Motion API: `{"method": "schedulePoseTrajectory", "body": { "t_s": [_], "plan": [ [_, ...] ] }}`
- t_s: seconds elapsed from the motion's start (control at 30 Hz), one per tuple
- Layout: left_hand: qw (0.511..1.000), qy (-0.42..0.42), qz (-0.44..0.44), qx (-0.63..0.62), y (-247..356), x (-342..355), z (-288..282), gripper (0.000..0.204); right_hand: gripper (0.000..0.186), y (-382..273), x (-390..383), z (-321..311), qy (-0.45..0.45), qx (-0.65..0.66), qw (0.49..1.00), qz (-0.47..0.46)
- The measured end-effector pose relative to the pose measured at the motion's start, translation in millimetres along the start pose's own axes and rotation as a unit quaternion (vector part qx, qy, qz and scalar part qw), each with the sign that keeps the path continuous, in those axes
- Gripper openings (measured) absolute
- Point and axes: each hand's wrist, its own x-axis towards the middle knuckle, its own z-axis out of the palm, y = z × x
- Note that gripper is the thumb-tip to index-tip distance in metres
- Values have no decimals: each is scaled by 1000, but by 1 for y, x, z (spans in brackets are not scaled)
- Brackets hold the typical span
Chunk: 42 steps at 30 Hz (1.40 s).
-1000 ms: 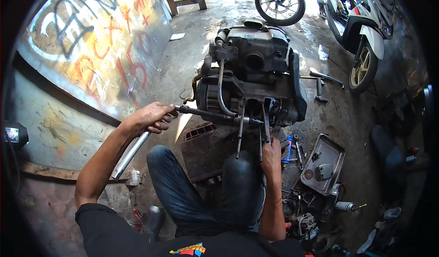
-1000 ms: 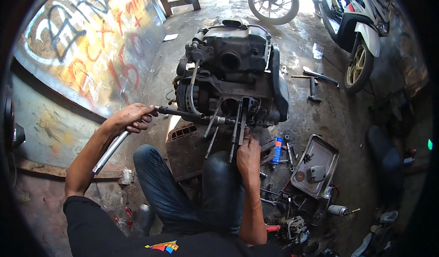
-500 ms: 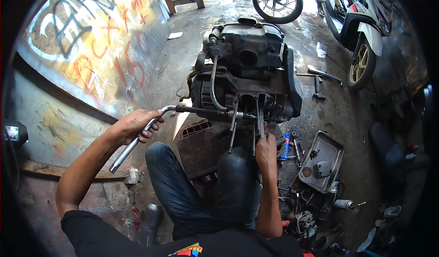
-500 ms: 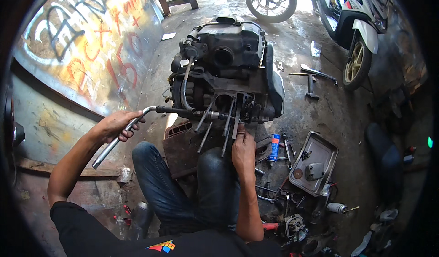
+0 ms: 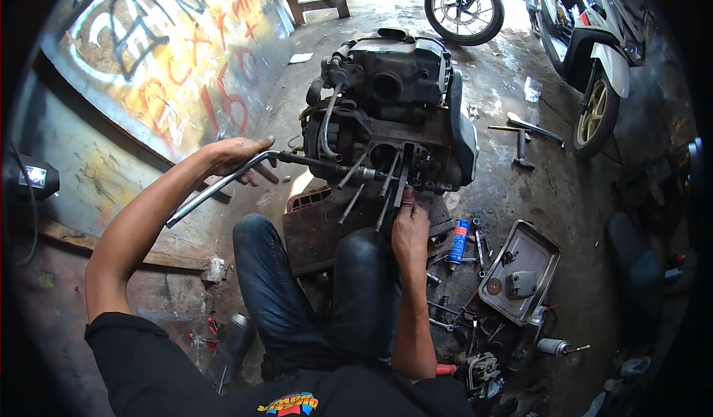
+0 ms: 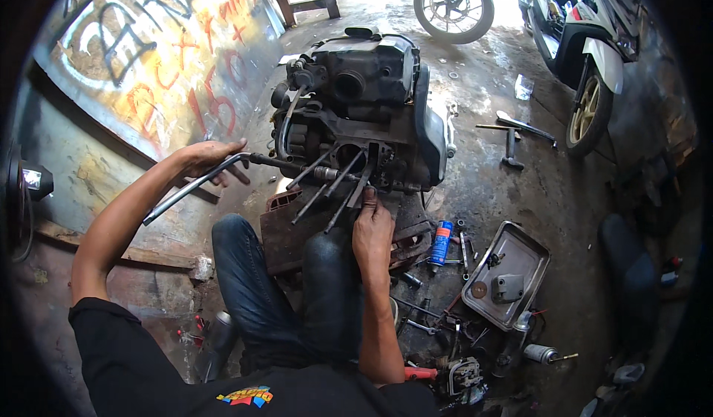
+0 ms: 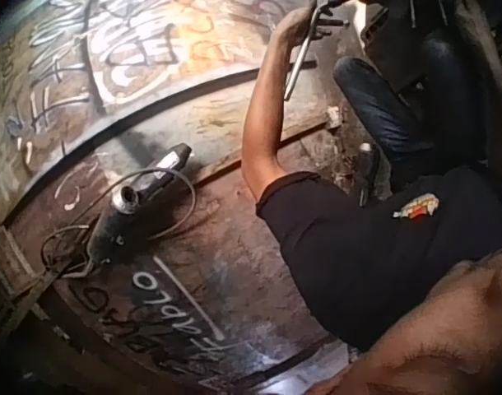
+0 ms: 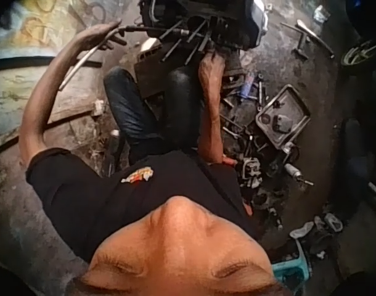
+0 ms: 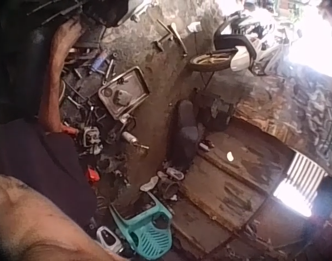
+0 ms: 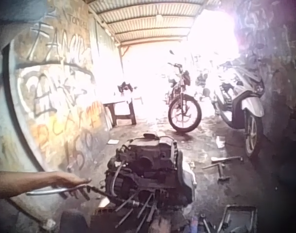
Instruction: The recorder is disassembling and repairing components of a motorcycle engine in a workshop.
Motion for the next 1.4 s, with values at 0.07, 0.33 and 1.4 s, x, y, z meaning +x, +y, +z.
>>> {"method": "schedulePoseTrajectory", "body": {
  "t_s": [0.07, 0.33, 1.4],
  "plan": [
    [994, 107, -4, 37, 1, 8, 15, 58, 71, 1, 0, 0, 13, 2, 999, -35],
    [994, 28, -93, 59, 23, 27, 13, 33, 75, 1, 2, 0, 19, 1, 998, -52],
    [979, 202, 6, 13, -1, 25, 36, 39, 78, 4, 3, 7, 54, -71, 992, -86]
  ]
}}
